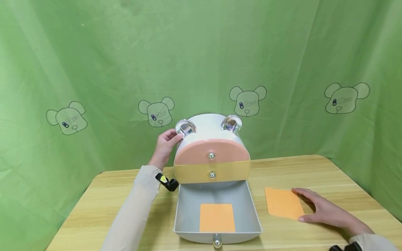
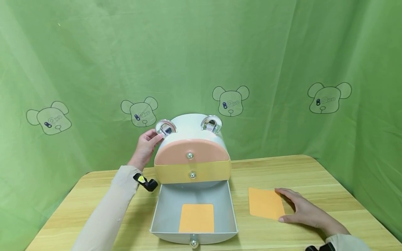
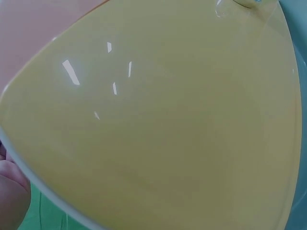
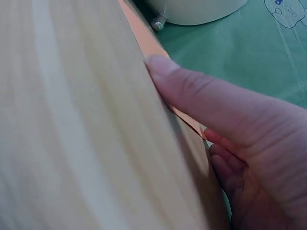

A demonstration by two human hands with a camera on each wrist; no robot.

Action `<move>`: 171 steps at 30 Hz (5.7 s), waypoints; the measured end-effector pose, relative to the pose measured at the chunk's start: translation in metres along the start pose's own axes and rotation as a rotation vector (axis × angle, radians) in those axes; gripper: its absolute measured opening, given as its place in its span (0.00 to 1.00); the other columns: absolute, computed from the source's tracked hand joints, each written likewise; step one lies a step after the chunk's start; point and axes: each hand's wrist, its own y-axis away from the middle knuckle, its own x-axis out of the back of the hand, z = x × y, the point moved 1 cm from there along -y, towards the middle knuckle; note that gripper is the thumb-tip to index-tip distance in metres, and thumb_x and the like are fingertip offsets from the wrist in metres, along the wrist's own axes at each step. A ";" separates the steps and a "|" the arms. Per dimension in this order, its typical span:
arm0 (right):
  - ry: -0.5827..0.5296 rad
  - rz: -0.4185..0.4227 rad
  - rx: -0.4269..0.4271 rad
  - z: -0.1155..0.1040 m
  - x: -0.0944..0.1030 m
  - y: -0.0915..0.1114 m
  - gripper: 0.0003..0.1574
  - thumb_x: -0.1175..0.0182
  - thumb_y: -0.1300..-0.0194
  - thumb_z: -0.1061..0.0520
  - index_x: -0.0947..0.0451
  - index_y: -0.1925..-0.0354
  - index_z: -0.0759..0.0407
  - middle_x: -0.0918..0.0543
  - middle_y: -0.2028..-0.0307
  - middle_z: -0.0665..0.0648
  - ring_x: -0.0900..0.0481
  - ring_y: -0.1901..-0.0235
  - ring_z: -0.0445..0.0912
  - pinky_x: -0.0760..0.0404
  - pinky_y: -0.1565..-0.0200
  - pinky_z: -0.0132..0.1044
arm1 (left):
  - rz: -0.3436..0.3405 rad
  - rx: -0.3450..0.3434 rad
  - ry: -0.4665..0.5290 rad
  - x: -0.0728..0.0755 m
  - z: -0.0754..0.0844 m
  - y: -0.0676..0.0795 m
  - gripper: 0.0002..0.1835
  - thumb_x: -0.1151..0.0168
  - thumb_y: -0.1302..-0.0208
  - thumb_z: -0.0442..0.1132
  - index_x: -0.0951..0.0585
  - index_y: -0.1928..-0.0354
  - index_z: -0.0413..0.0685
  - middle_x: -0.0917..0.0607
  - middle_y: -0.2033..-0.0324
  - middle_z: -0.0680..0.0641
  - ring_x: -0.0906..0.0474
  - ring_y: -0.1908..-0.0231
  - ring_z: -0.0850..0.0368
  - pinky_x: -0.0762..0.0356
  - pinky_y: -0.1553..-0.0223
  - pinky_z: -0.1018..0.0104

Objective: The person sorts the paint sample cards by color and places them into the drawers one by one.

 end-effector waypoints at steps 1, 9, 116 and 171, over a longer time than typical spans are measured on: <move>-0.007 -0.005 -0.003 0.000 0.000 0.000 0.52 0.27 0.54 0.58 0.40 0.34 0.66 0.37 0.38 0.38 0.51 0.42 0.15 0.51 0.48 0.08 | 0.000 0.002 0.000 0.000 0.000 0.000 0.09 0.41 0.42 0.27 0.21 0.61 0.45 0.17 0.69 0.55 0.22 0.66 0.64 0.23 0.56 0.73; -0.052 -0.060 -0.014 0.002 0.004 0.003 0.54 0.28 0.54 0.59 0.43 0.32 0.65 0.43 0.38 0.27 0.51 0.42 0.14 0.50 0.50 0.08 | -0.007 0.002 -0.007 0.000 0.000 0.000 0.09 0.41 0.41 0.28 0.22 0.61 0.46 0.17 0.69 0.56 0.23 0.66 0.64 0.23 0.55 0.71; 0.161 0.027 -0.231 -0.046 -0.030 -0.003 0.60 0.25 0.59 0.44 0.40 0.39 0.78 0.39 0.39 0.77 0.42 0.42 0.71 0.35 0.52 0.71 | 0.002 0.000 0.013 -0.001 0.004 0.002 0.08 0.41 0.41 0.28 0.21 0.64 0.49 0.16 0.71 0.56 0.22 0.68 0.65 0.23 0.56 0.71; -0.471 0.198 -0.317 -0.037 -0.022 -0.016 0.37 0.44 0.34 0.63 0.50 0.33 0.70 0.23 0.56 0.51 0.19 0.61 0.40 0.17 0.61 0.34 | 0.009 0.017 0.017 0.000 0.001 0.002 0.08 0.41 0.41 0.28 0.21 0.62 0.46 0.16 0.71 0.56 0.22 0.68 0.65 0.23 0.56 0.71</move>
